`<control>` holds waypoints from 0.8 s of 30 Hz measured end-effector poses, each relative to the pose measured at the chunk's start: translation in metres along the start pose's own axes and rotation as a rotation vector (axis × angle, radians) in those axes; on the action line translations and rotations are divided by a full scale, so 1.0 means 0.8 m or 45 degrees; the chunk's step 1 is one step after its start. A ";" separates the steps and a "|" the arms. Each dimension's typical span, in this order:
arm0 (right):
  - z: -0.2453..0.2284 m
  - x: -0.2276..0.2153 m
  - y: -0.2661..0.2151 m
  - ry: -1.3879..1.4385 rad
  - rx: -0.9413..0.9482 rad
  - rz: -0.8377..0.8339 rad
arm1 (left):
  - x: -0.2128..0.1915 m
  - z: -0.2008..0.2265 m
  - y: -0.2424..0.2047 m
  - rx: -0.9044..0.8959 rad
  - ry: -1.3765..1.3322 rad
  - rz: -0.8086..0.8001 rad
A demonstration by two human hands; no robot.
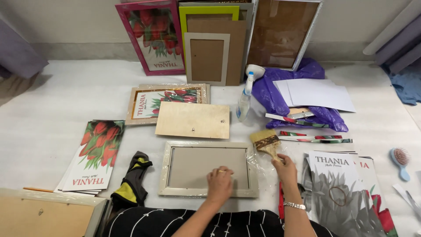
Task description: Cleaning a picture frame and removing the backboard to prepare for new artwork
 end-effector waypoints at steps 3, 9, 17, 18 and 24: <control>0.004 -0.026 0.010 -0.517 0.099 0.191 | -0.028 -0.058 -0.027 -0.118 0.055 -0.043; 0.078 -0.017 0.062 -0.945 -0.020 0.297 | -0.089 -0.149 -0.076 -0.306 0.325 -0.081; 0.017 0.048 -0.007 -1.007 -0.128 0.135 | -0.096 -0.239 -0.116 -0.837 0.190 -0.205; 0.013 0.067 -0.025 -0.808 -0.091 -0.053 | -0.087 -0.254 -0.121 -0.928 0.086 -0.212; 0.053 0.113 -0.046 -0.548 0.144 -0.328 | -0.089 -0.262 -0.109 -1.047 0.046 -0.214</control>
Point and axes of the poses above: each hand's wrist, its own y-axis towards the middle knuckle, its own x-axis out of the palm, z = x × y, the point moved 7 cm from there along y, towards the middle knuckle, and after that the axes turned 9 degrees about -z, right-handed, at the moved point
